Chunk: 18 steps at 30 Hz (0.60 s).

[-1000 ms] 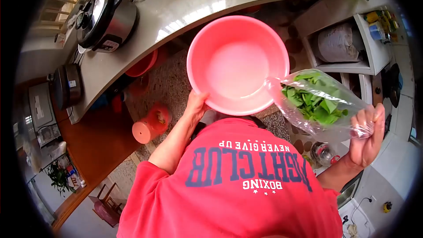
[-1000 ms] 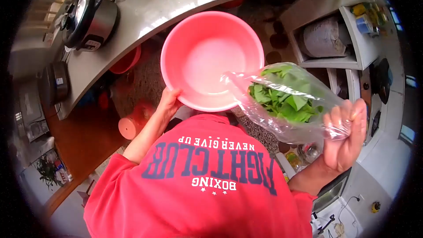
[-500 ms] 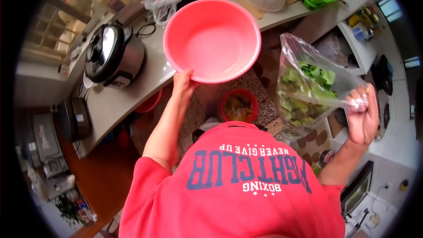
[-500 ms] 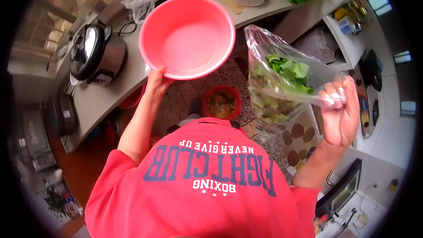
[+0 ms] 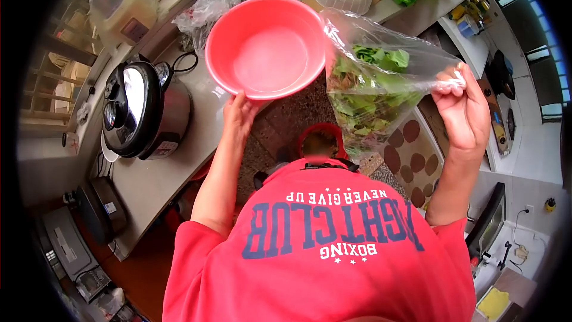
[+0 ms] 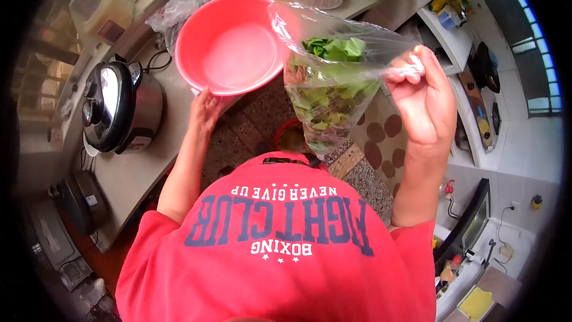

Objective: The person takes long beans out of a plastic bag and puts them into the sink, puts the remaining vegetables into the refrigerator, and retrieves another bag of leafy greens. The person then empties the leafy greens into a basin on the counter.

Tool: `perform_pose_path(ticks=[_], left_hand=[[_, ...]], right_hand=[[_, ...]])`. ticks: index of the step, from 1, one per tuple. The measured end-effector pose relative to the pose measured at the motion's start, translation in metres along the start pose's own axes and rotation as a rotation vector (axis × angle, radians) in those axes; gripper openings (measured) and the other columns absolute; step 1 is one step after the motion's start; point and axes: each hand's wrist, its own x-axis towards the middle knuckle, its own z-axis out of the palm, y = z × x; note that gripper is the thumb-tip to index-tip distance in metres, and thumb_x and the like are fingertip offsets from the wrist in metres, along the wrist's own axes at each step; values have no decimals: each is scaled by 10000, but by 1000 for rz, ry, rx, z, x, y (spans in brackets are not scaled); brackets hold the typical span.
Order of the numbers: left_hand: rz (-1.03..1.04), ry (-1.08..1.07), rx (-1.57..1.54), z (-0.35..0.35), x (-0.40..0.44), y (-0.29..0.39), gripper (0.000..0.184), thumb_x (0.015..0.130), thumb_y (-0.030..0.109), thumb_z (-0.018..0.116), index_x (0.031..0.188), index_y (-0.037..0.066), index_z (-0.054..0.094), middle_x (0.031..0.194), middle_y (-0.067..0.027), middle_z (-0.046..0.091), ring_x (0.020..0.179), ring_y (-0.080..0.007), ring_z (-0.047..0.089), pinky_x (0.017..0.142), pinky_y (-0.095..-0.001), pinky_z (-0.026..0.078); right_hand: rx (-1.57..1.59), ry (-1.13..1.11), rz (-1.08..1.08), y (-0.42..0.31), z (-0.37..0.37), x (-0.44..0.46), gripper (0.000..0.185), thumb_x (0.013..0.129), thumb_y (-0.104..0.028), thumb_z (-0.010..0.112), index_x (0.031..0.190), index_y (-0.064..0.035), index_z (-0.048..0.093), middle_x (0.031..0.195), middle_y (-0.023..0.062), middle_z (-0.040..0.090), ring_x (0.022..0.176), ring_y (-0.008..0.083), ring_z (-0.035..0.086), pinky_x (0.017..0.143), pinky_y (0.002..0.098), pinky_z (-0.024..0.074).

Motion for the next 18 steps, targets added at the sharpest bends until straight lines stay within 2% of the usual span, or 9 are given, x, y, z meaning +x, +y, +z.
perform_pose_path(ticks=[2,3,4,5,6,8,11,16,18], left_hand=[[-313,-30,97,-22,-17,-8,283,900,240,603,1088,34,552,993,-101,624,890,-238,627,807,-441,545],[-432,-156,143,-13,-41,-8,279,877,223,634,1076,39,569,967,-105,635,873,-250,625,802,-438,543],[-565,-199,225,9,-65,-2,369,851,218,667,1152,45,542,1016,-112,635,890,-264,623,812,-446,539],[-632,-363,256,21,-80,0,566,827,253,705,1297,59,456,1137,-131,603,1002,-281,592,870,-450,509],[-662,-518,254,28,-83,-6,775,818,331,719,1429,112,297,1314,-125,507,1110,-269,554,940,-472,463],[-476,-688,310,56,-82,-13,974,778,365,755,1491,167,122,1446,-115,344,1238,-265,451,981,-470,421],[-346,-833,145,94,-74,-23,1027,778,353,759,1493,189,39,1468,-122,292,1294,-278,388,1025,-462,372],[-410,-909,-53,102,-57,-42,976,763,292,783,1463,184,113,1431,-83,352,1278,-276,410,1029,-494,376],[-471,-903,-95,103,-59,-42,850,781,347,759,1436,145,257,1376,-69,437,1264,-265,439,1006,-514,402]], right_hand=[[-59,6,-22,10,15,7,103,956,-93,507,890,-14,511,714,10,431,648,114,415,676,294,398],[-62,-4,-27,13,20,9,114,955,-97,510,877,-13,513,717,15,433,650,114,417,675,297,401],[-63,-11,-26,17,25,12,114,955,-97,510,877,-13,513,717,15,433,650,114,417,675,297,401],[-59,-16,-11,20,31,15,109,964,-93,493,894,-11,505,719,12,420,655,113,409,680,290,395],[-55,-20,4,23,37,17,104,973,-90,476,911,-9,497,722,8,406,660,111,400,686,284,389],[-99,-34,7,33,48,21,101,973,-91,476,923,-8,505,724,7,410,663,107,407,688,283,390],[-154,-61,15,45,64,30,93,965,-88,491,934,-3,516,734,15,438,672,111,435,699,291,403],[-299,-138,39,74,95,62,119,960,-92,513,991,19,543,763,7,458,682,100,463,723,305,440],[-381,-160,110,87,106,86,127,934,-115,569,976,5,570,784,14,509,702,107,508,721,323,489]])
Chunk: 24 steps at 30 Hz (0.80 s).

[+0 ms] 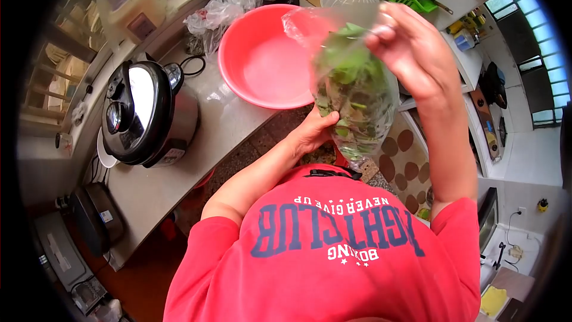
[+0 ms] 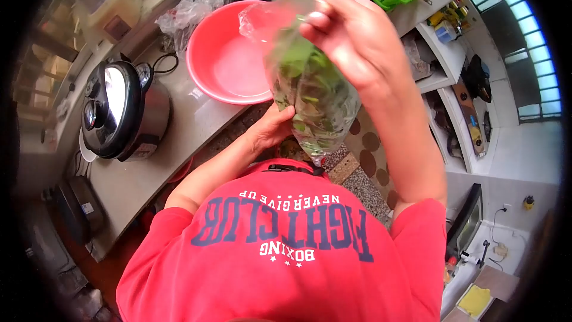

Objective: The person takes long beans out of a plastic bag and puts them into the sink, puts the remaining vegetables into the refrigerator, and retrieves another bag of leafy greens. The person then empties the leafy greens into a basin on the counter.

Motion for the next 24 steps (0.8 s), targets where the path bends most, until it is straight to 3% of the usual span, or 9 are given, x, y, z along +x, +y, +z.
perform_pose_path(ticks=[6,8,10,12,14,16,17,20,24], left_hand=[[-57,-15,-236,-12,-1,4,665,846,303,698,1379,71,373,1352,-93,478,1246,-262,465,1042,-484,396],[-50,-36,-280,-19,0,10,662,849,294,694,1378,57,374,1366,-106,470,1258,-275,455,1067,-485,372],[-76,-50,-378,-24,-3,19,650,845,291,699,1368,56,392,1359,-119,480,1254,-284,462,1083,-483,349],[-82,-28,-403,-31,-3,26,649,824,297,718,1349,56,423,1358,-135,484,1251,-296,466,1095,-489,331],[-64,-56,-510,-34,-1,36,663,797,304,740,1336,57,444,1360,-142,483,1247,-302,470,1091,-494,335],[-63,-27,-548,-33,1,46,680,783,312,751,1338,62,445,1361,-143,482,1248,-303,469,1085,-500,343],[-66,8,-589,-33,1,51,698,770,319,761,1340,67,447,1363,-143,481,1249,-304,468,1078,-505,351],[-46,4,-619,-44,-2,59,738,750,358,768,1352,84,440,1368,-138,475,1255,-308,461,1067,-510,369],[-56,-76,-707,-36,-6,75,757,764,364,750,1371,67,409,1385,-179,436,1254,-366,444,1079,-523,360]], right_hand=[[-393,-214,209,1,39,45,207,912,-159,590,1079,-38,589,912,36,617,783,113,588,744,290,510],[-1104,-214,-199,-25,35,39,297,925,-196,565,1174,-35,568,1037,50,633,864,100,591,764,259,486],[-1445,-86,-504,-38,-30,63,406,918,-263,563,1236,-12,539,1071,65,628,941,128,574,873,268,445],[-1562,9,-197,-32,-90,60,483,908,-326,582,1263,-3,527,1208,100,582,1121,190,535,966,316,415],[-1437,-93,150,0,-175,68,582,910,-472,547,1309,-50,503,1291,106,530,1228,207,457,1015,363,376],[-1136,117,686,21,-146,44,561,915,-550,472,1277,-124,526,1229,53,564,1115,189,503,922,443,399],[-1013,66,755,35,-163,45,557,921,-581,417,1272,-162,525,1208,49,580,1096,192,510,922,505,388],[-730,110,594,48,-138,40,495,950,-504,435,1186,-89,566,1121,46,610,992,198,548,860,487,431],[-803,102,576,53,-136,60,449,966,-451,441,1132,-62,590,1032,44,634,917,190,578,789,413,469]])
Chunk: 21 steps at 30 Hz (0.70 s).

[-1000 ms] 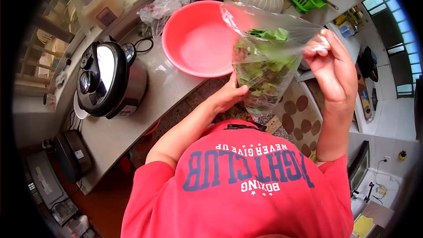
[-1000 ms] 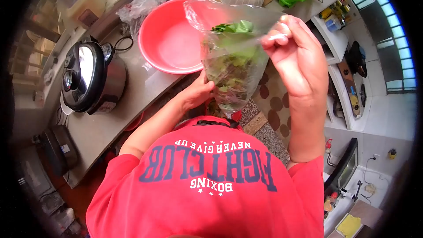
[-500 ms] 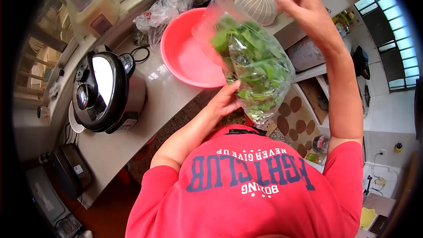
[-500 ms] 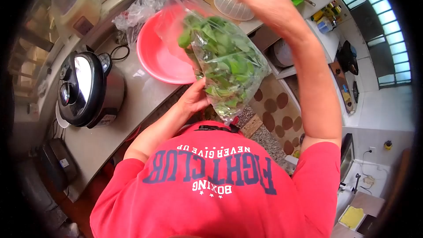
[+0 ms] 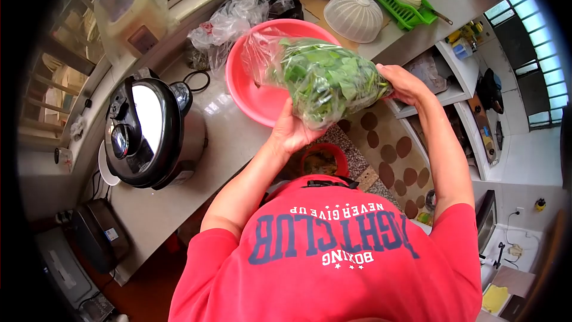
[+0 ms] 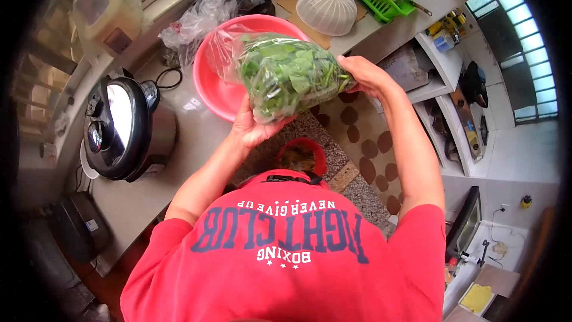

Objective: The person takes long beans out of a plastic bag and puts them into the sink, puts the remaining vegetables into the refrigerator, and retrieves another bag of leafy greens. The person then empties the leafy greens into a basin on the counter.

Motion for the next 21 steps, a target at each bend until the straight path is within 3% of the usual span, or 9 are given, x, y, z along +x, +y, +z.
perform_pose_path(ticks=[3,5,8,10,12,14,17,20,21], left_hand=[[118,76,171,26,-3,1,757,808,505,658,1386,92,396,1386,-152,443,1265,-338,439,1003,-483,457],[-83,-53,30,26,-6,10,768,844,586,558,1398,89,373,1394,-172,419,1242,-351,457,877,-443,552],[-105,92,81,11,-9,28,711,899,541,493,1414,76,342,1387,-209,408,1208,-382,487,800,-452,584],[-95,217,103,-6,-14,43,662,918,510,482,1393,64,364,1363,-207,429,1187,-379,504,820,-453,577],[-80,348,119,-11,-19,46,614,938,480,471,1371,53,387,1340,-205,449,1166,-376,521,839,-454,570],[354,685,635,6,-25,34,513,970,417,440,1305,29,434,1302,-186,478,1134,-342,544,871,-444,555],[493,587,700,30,-40,35,403,977,296,474,1274,25,447,1307,-165,464,1116,-291,555,859,-426,551],[649,575,752,47,-46,30,394,981,200,466,1331,29,408,1222,-138,538,1016,-233,611,785,-370,571],[694,606,1047,35,-44,38,403,986,196,448,1352,36,397,1170,-120,568,943,-215,632,743,-343,579]], right_hand=[[-169,22,-43,-19,2,12,402,973,-393,458,1036,-34,628,874,32,651,788,129,591,714,319,491],[-330,128,-160,-32,10,17,403,971,-384,462,1004,-23,638,826,28,641,748,119,573,686,300,478],[-531,315,-394,-47,23,31,418,961,-359,478,917,19,651,720,30,611,671,117,531,635,292,451],[-563,413,-517,-59,30,37,454,937,-359,483,818,65,589,680,203,569,643,238,557,686,390,453],[-608,403,-548,-67,36,45,448,937,-354,485,816,63,594,696,211,578,637,258,567,681,390,458],[-645,396,-579,-70,40,57,441,936,-349,487,814,61,599,711,220,587,631,279,576,675,390,464],[-737,363,-702,-70,47,70,417,931,-329,498,808,52,615,730,214,609,587,309,573,618,387,472],[-659,345,-592,-83,55,67,390,941,-322,494,815,21,630,680,149,619,517,249,553,536,354,463],[-535,259,-430,-86,52,69,378,949,-332,490,811,-6,623,657,93,593,517,187,516,522,326,436]])
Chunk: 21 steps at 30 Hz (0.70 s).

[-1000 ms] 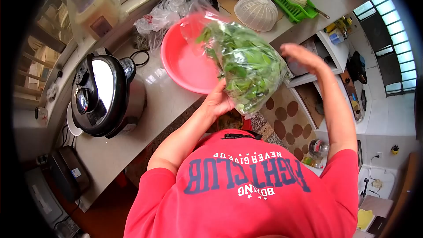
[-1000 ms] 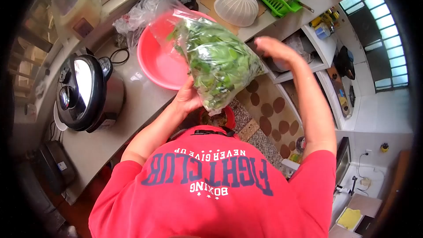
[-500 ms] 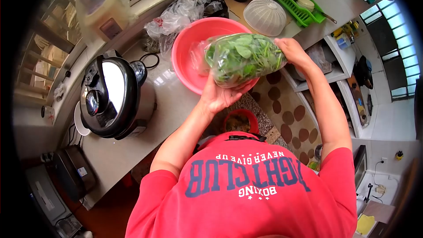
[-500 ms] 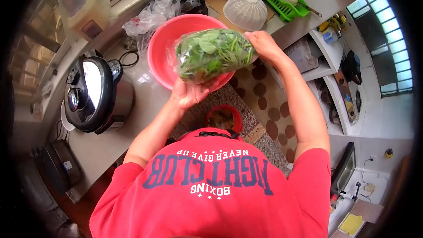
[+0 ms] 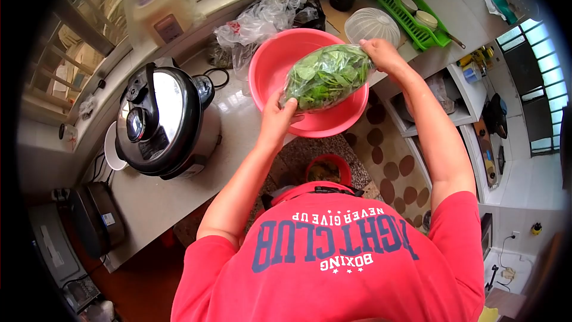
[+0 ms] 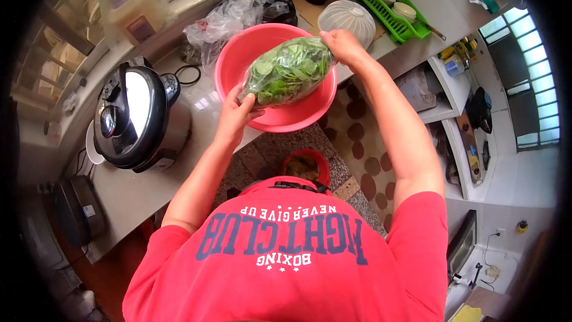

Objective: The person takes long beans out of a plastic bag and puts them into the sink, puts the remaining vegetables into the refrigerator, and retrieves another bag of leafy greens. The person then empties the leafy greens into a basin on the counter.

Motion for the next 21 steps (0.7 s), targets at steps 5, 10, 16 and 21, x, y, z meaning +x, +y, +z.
perform_pose_path(ticks=[5,10,16,21], left_hand=[[255,9,546,-15,30,14,339,998,171,410,1287,30,519,974,-92,639,727,-156,657,591,-274,584],[556,45,796,-24,53,32,247,959,167,482,1119,41,622,943,-213,656,909,-367,642,766,-395,497],[684,123,1416,6,50,100,305,963,311,452,935,62,626,835,-207,644,813,-427,608,695,-502,474],[627,92,1741,21,52,130,374,971,381,403,1003,89,634,883,-204,647,861,-406,612,714,-503,474]], right_hand=[[422,-248,235,0,-5,-1,285,959,-270,491,880,-27,618,726,60,617,600,136,570,576,273,489],[450,-123,269,9,1,-9,249,937,-212,526,869,7,624,742,89,655,583,160,642,519,306,504],[-103,102,52,-8,-12,-9,292,915,-211,539,784,36,624,592,114,617,438,183,591,494,340,489],[-521,148,-170,13,-21,11,296,912,-273,546,823,-7,641,682,141,646,550,198,637,519,363,482]])
